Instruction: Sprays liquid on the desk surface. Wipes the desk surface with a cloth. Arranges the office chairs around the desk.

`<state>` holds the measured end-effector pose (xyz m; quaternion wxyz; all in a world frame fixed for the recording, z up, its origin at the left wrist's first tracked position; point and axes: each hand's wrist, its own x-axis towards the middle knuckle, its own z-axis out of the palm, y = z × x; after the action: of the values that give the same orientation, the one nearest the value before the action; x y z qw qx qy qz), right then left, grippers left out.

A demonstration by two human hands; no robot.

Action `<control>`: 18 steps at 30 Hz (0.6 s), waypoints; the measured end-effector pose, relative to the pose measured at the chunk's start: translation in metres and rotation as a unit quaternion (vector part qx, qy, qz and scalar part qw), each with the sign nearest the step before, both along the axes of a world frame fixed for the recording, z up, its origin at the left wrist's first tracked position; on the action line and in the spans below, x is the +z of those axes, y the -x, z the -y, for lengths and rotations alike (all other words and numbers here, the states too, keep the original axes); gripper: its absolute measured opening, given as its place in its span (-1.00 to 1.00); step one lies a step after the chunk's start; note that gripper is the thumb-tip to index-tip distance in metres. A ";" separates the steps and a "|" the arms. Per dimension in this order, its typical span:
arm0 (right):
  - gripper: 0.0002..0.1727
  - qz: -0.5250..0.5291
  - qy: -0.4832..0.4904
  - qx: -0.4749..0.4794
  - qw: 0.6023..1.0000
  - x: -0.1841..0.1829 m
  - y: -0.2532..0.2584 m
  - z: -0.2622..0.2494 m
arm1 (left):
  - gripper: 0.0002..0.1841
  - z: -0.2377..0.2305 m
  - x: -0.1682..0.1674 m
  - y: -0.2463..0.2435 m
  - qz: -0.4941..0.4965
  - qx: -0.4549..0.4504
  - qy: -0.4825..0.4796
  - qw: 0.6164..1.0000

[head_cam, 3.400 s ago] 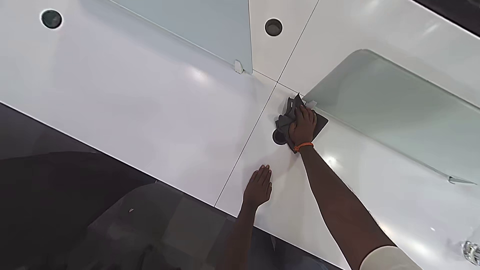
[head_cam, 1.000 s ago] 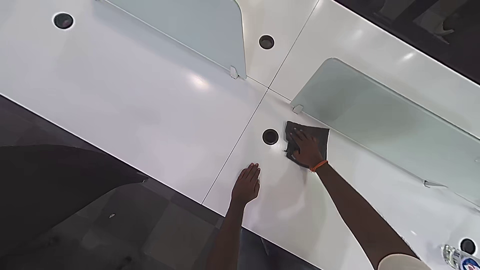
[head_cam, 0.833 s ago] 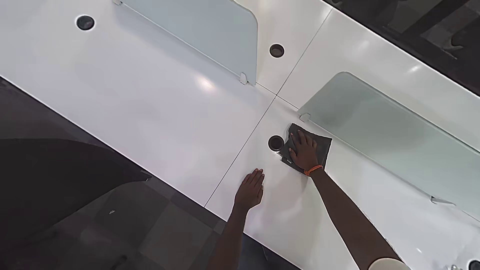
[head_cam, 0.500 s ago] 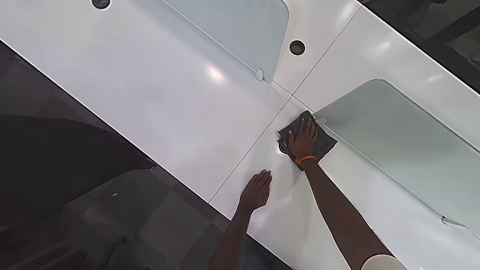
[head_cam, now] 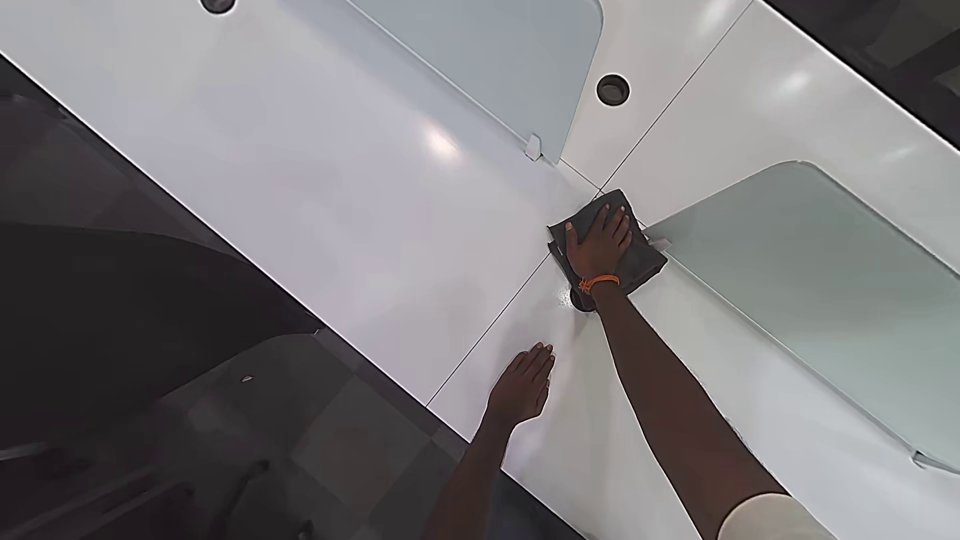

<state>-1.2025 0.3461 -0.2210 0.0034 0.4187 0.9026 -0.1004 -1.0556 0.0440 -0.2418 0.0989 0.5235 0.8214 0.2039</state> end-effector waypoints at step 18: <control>0.04 -0.015 -0.001 0.168 0.986 0.009 -0.049 0.076 | -0.43 0.000 0.003 0.002 0.016 0.007 -0.028 0.999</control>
<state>-1.1531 0.2703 -0.2125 0.0062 0.2593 0.9602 -0.1036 -1.0573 0.0439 -0.2392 0.0959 0.5166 0.8173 0.2364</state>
